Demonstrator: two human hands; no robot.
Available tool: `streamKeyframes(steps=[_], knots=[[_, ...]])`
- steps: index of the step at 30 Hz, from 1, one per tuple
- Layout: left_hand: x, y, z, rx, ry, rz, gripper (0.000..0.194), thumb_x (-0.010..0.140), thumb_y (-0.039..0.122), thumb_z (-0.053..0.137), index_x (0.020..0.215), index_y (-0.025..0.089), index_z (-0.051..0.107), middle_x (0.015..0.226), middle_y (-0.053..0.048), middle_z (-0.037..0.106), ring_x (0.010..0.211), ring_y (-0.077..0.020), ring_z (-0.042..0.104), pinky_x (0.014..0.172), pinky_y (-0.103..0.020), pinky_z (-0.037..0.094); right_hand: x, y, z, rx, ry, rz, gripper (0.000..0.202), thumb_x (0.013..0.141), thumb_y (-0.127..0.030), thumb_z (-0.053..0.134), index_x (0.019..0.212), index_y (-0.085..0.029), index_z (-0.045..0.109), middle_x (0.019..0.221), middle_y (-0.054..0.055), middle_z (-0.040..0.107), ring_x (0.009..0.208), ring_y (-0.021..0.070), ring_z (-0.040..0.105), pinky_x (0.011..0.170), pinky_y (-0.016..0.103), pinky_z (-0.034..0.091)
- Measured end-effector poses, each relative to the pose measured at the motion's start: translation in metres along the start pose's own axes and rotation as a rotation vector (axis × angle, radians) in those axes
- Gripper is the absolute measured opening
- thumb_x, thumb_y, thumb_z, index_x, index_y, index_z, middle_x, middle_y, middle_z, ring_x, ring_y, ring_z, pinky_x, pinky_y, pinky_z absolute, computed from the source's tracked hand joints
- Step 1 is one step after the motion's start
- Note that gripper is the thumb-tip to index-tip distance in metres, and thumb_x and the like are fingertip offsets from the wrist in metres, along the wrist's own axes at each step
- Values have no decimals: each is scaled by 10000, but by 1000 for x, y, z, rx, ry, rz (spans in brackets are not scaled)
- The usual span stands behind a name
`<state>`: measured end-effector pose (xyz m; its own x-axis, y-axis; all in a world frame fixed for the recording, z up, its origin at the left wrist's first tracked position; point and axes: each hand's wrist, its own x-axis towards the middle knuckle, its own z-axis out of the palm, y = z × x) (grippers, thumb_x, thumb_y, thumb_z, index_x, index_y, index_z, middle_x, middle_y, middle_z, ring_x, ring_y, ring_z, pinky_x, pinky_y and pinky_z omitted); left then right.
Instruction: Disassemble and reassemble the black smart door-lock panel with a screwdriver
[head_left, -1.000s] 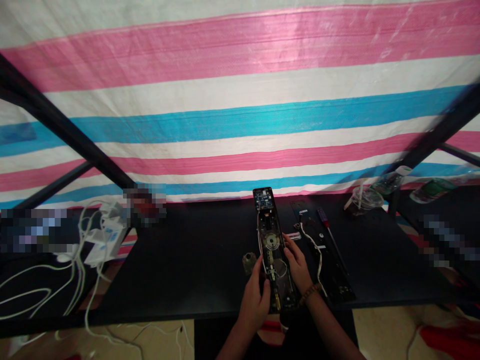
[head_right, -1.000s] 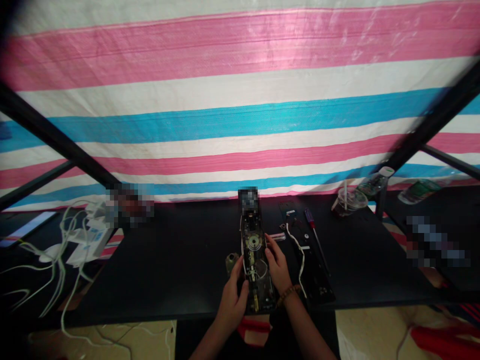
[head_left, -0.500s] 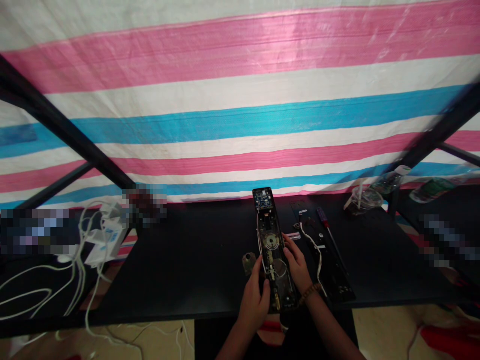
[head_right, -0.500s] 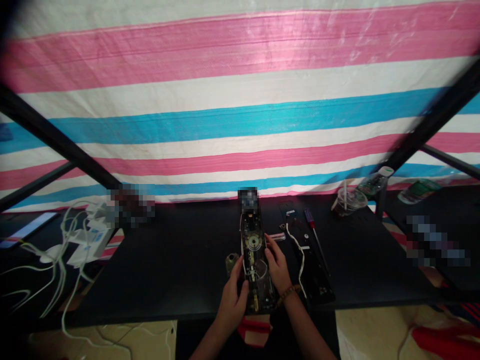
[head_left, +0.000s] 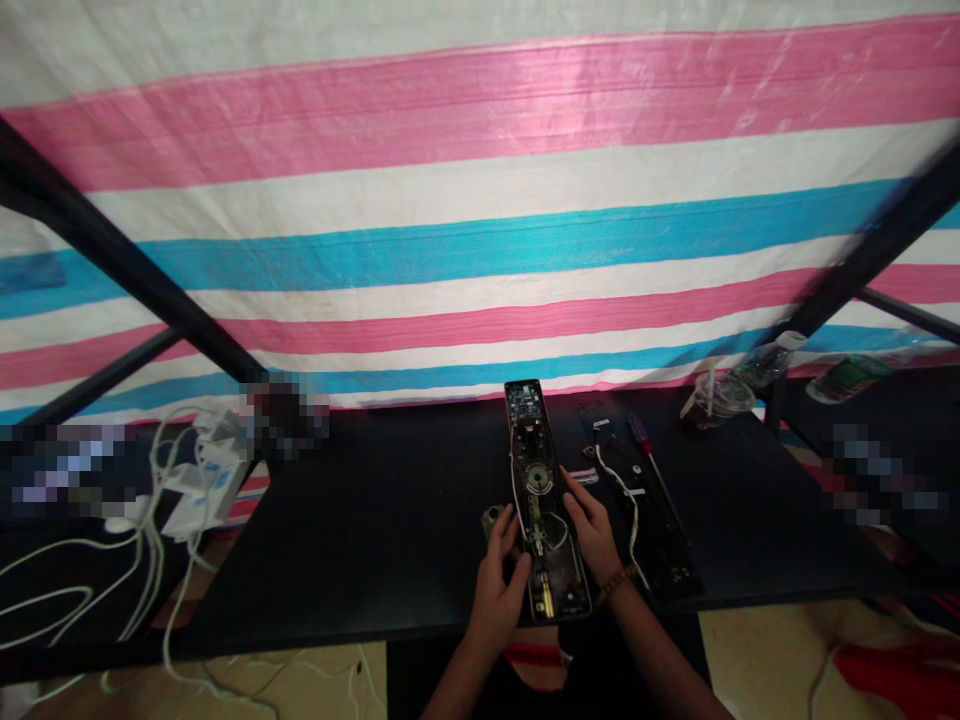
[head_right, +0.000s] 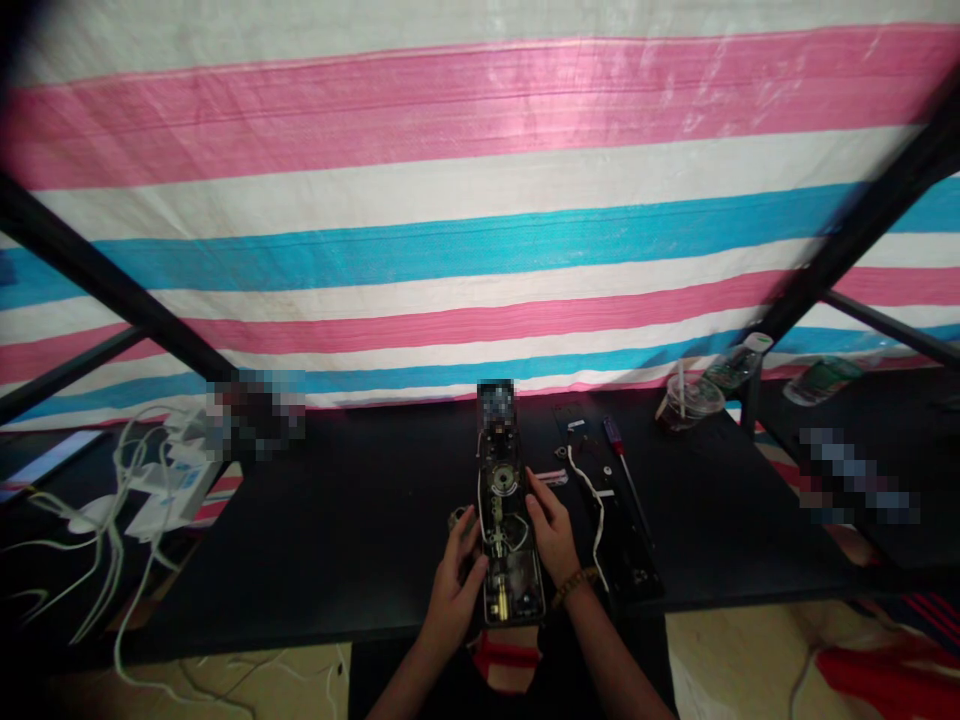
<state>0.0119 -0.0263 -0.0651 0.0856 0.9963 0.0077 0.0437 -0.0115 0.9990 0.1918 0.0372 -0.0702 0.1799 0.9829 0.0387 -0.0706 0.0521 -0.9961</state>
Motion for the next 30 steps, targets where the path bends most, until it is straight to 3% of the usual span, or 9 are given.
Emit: streamKeyframes(steps=[7, 15, 23, 30], knots=[[-2, -3, -3, -94, -54, 61, 663, 982, 498, 496, 1557, 218, 319, 1567, -155, 453, 1463, -296, 407, 1218, -479, 304, 3, -10, 8, 39, 45, 99, 599, 819, -602, 699, 1257, -195, 710, 1314, 115, 686, 1249, 335, 630, 1113, 550, 445], [-3, -8, -2, -81, -109, 168, 881, 892, 720, 479, 1570, 187, 305, 1611, -173, 372, 1489, -341, 347, 1228, -485, 276, 15, -14, 13, 96, 78, 168, 568, 787, -597, 718, 1172, -181, 758, 1185, 119, 752, 1158, 338, 684, 1018, 526, 532], [-6, -9, -2, -56, -100, 169, 892, 891, 736, 454, 1573, 181, 305, 1615, -166, 366, 1490, -340, 346, 1228, -478, 278, 10, -23, 16, 136, 93, 198, 573, 767, -598, 741, 1161, -182, 765, 1157, 113, 765, 1103, 334, 706, 1005, 513, 544], [-5, -9, -1, -46, -83, 153, 795, 932, 655, 476, 1558, 185, 339, 1591, -161, 414, 1474, -322, 382, 1219, -472, 305, 0, -20, 8, 90, 30, 166, 595, 790, -581, 737, 1232, -185, 725, 1259, 117, 719, 1202, 343, 658, 1073, 543, 486]])
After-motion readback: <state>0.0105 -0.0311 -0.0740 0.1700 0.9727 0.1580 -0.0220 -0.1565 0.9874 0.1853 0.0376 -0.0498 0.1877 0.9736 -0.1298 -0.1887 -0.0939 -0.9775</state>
